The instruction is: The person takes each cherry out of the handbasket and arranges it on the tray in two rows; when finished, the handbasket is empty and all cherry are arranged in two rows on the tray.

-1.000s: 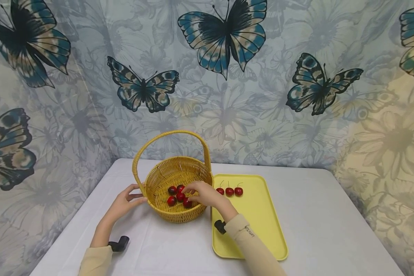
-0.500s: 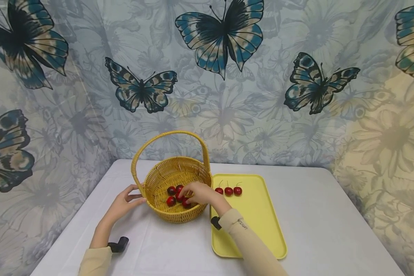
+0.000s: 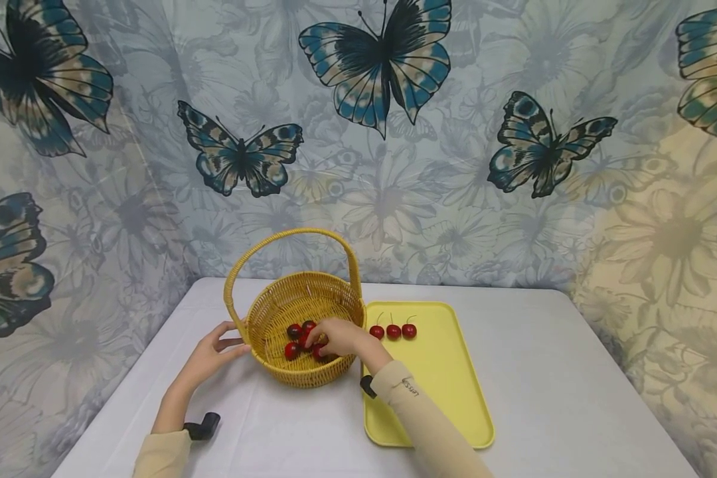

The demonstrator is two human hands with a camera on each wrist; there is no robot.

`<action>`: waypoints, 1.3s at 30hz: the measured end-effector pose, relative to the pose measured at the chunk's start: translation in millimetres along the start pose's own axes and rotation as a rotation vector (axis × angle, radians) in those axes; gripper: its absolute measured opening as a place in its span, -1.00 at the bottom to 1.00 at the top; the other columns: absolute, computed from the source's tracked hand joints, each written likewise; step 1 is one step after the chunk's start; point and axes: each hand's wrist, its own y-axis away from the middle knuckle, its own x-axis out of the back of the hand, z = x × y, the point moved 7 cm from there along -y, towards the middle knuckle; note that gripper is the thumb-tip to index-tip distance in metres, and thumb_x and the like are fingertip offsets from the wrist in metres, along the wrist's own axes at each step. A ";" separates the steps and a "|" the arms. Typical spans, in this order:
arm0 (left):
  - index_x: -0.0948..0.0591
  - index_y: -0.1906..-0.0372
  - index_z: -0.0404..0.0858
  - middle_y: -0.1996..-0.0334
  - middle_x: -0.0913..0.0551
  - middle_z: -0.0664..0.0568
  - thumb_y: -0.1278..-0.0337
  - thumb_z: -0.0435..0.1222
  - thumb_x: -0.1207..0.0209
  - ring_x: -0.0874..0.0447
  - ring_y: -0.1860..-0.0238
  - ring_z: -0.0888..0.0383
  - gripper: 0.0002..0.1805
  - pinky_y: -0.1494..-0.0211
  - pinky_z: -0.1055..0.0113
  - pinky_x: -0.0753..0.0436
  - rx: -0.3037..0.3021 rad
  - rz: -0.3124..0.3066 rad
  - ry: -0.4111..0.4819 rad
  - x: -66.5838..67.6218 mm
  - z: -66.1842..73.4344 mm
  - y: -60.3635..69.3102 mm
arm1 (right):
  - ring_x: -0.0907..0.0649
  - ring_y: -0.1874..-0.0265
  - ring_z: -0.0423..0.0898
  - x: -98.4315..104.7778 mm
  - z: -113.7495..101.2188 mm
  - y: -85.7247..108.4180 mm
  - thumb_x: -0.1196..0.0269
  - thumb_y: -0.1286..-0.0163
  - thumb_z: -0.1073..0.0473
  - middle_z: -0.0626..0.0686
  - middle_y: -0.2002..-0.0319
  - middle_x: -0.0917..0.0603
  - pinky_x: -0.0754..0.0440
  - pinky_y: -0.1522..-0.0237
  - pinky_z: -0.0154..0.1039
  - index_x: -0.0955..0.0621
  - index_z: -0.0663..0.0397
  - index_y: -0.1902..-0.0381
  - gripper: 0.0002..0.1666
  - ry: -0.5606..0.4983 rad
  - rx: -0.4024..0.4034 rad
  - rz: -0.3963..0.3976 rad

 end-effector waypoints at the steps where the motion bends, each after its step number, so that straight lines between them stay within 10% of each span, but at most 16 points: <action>1: -0.41 -0.17 -0.26 -0.20 -0.41 -0.21 -0.03 -0.17 -0.30 -0.47 -0.14 -0.22 -0.41 -0.23 -0.24 -0.28 0.000 0.001 0.000 0.0 -0.1 0.0 | -0.58 0.10 -0.13 -0.5 0.3 0.2 -0.28 -0.22 0.28 -0.07 0.08 -0.59 -0.55 0.06 -0.30 -0.67 -0.06 0.11 -0.72 0.002 -0.005 -0.004; 11: -0.40 -0.17 -0.26 -0.21 -0.39 -0.20 -0.05 -0.21 -0.29 -0.46 -0.15 -0.24 -0.44 -0.23 -0.24 -0.29 0.002 -0.006 0.009 -1.0 -1.8 -1.2 | -0.55 0.11 -0.15 -1.9 2.0 -0.2 -0.28 -0.23 0.24 -0.05 0.11 -0.61 -0.53 0.05 -0.26 -0.68 -0.01 0.15 -0.79 0.013 -0.016 -0.025; 25: -0.43 -0.13 -0.06 -0.22 -0.41 -0.06 0.10 0.02 -0.34 -0.53 -0.11 -0.14 -0.37 -0.20 -0.20 -0.34 -0.014 0.020 -0.003 -2.7 -40.0 -19.1 | -0.60 0.14 -0.14 3.5 2.4 2.4 -0.28 -0.19 0.36 -0.02 0.03 -0.62 -0.57 0.16 -0.41 -0.65 0.01 0.07 -0.67 -0.096 -0.017 -0.002; 39: -0.43 -0.13 -0.03 -0.23 -0.39 -0.03 0.09 0.03 -0.33 -0.52 -0.12 -0.12 -0.37 -0.22 -0.21 -0.31 -0.007 0.017 0.006 -3.1 -39.2 -18.5 | -0.60 0.06 -0.10 12.1 -6.6 14.4 -0.30 -0.23 0.17 -0.01 0.06 -0.65 -0.57 0.01 -0.19 -0.62 0.05 0.04 -0.68 -0.031 0.033 0.203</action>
